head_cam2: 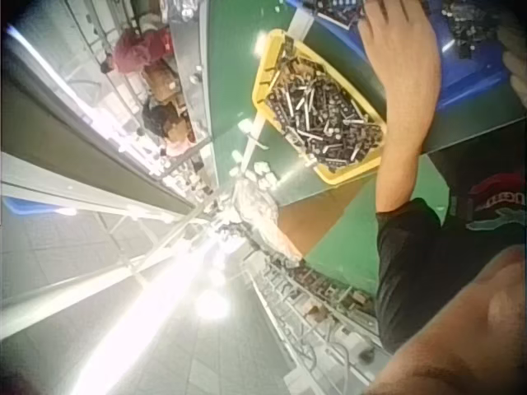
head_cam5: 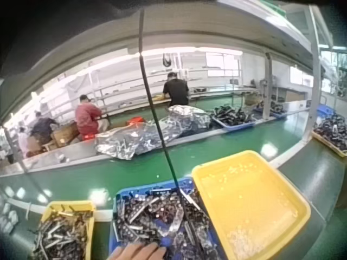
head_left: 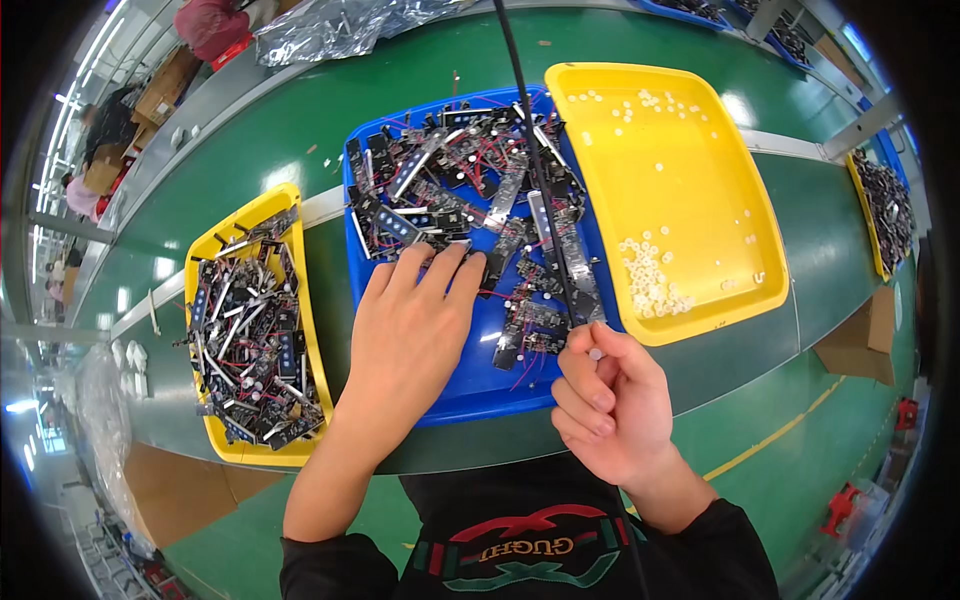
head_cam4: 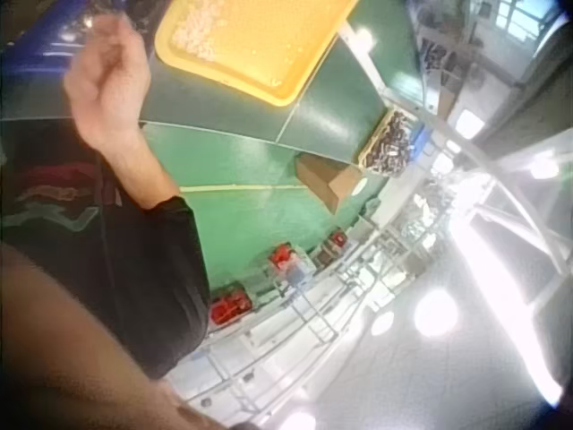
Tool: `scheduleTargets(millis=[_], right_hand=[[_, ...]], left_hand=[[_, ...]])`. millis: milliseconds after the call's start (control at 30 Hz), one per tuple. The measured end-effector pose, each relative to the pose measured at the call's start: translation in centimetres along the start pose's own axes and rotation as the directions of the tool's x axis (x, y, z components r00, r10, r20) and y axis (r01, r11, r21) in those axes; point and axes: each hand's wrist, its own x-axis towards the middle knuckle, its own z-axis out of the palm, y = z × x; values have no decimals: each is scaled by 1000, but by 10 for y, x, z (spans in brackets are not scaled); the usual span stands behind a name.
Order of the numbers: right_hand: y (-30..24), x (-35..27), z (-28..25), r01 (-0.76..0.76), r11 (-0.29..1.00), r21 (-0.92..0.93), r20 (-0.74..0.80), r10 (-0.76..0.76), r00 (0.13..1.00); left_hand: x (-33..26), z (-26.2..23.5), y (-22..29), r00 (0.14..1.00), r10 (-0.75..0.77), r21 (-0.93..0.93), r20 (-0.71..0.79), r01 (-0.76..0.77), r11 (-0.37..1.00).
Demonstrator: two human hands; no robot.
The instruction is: The person repeatedly picks up small electronic circuit boards from a blue tray and inserts small white plastic components into them. The person handles the boards one at a time, performing the insertion by hand, and places the finished units into a yellow tray. The process is repetitive and involves sorting and assembling small electronic parts.
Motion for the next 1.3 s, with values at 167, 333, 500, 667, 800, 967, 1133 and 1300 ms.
scheduleTargets(millis=[167,333,500,667,800,967,1133,1300], right_hand=[[-13,2,15,229,938,-260,-172,-279,945],[-37,-7,18,306,847,-435,-59,-366,929],[-38,-4,-6,338,798,-499,121,-322,939],[-18,13,28,270,708,-652,75,-294,953],[-2,25,41,319,548,-774,118,-370,922],[1,29,35,264,424,-867,110,-354,929],[4,37,28,408,179,-895,278,-489,827],[6,38,19,428,107,-897,340,-450,826]], left_hand=[[3,6,0,1000,-30,-61,-7,29,998],[-1,5,1,990,-105,-121,-94,94,988],[-6,-6,-4,928,-354,-700,-116,176,692],[-18,-5,-2,861,-504,-996,76,43,-77],[-19,-7,-6,856,-435,-891,280,63,-450],[-23,2,3,868,-374,-836,326,80,-543],[-26,3,15,884,-367,-901,290,123,-415],[-32,3,17,890,-280,-757,360,103,-646]])
